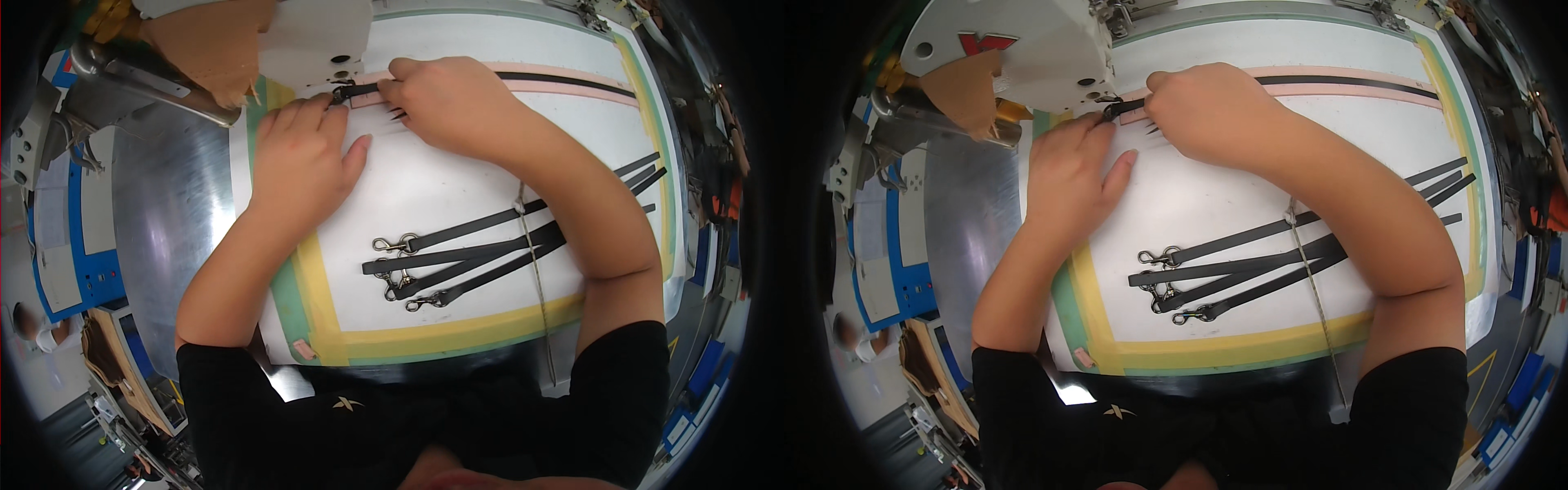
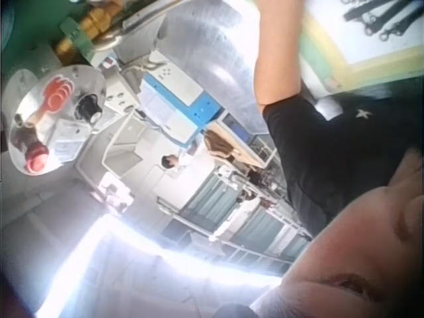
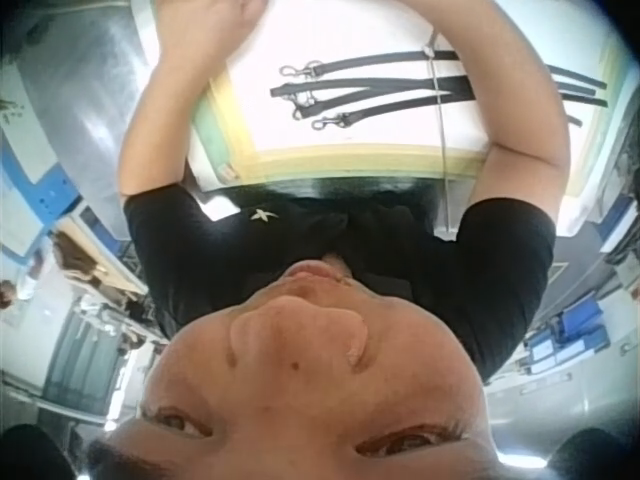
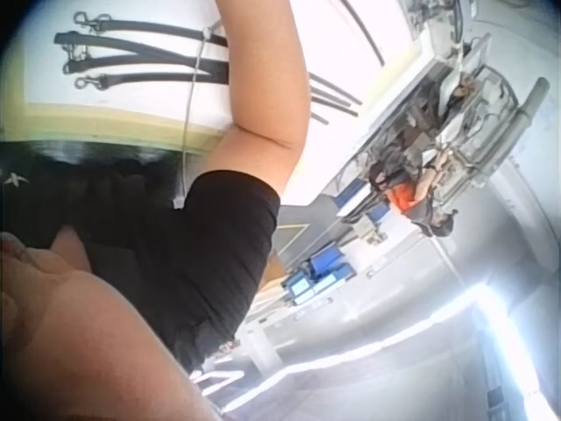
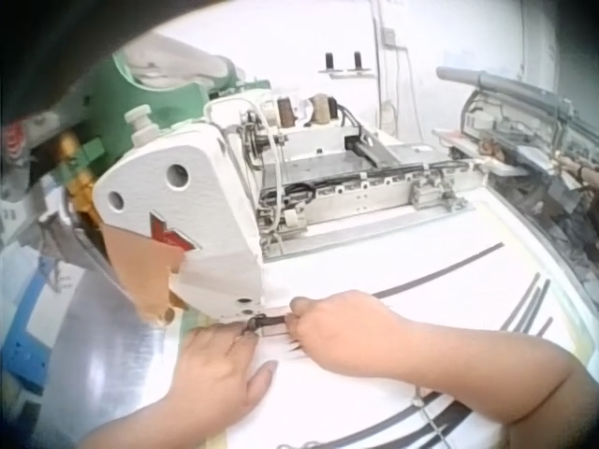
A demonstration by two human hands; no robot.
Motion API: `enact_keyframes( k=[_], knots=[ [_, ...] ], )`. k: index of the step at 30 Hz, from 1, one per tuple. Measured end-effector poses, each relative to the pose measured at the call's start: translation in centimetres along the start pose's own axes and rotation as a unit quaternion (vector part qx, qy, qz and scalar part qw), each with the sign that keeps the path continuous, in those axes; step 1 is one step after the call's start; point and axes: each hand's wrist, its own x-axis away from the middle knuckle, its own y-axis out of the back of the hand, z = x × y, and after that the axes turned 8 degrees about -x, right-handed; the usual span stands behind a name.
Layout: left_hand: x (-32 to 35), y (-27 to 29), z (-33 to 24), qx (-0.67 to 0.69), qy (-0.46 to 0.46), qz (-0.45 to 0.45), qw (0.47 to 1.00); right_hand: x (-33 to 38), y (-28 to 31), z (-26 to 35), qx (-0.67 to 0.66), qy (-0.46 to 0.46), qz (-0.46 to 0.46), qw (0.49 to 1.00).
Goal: Positioning and machine-sewing components onto fabric or leather straps at an industrial workstation.
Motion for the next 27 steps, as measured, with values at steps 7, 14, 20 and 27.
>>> enact_keyframes(
  k=[7, 14, 20, 27],
  knots=[
    [-0.03, -0.42, -0.22, 0.011, 0.015, 0.025, 1.0, 0.06, -0.13, -0.13, -0.005, 0.002, -0.002, 1.0],
    [-0.03, -0.56, -0.34, -0.01, -0.002, 0.02, 1.0, 0.0, -0.1, -0.05, 0.0, -0.001, 0.006, 1.0],
    [-0.03, -0.56, -0.45, 0.004, 0.02, 0.032, 0.999, -0.03, -0.1, -0.05, -0.002, 0.005, 0.011, 1.0],
    [-0.25, -0.51, -0.45, 0.053, 0.031, 0.068, 0.996, 0.22, -0.13, 0.08, -0.011, -0.001, -0.001, 1.0]
  ],
)
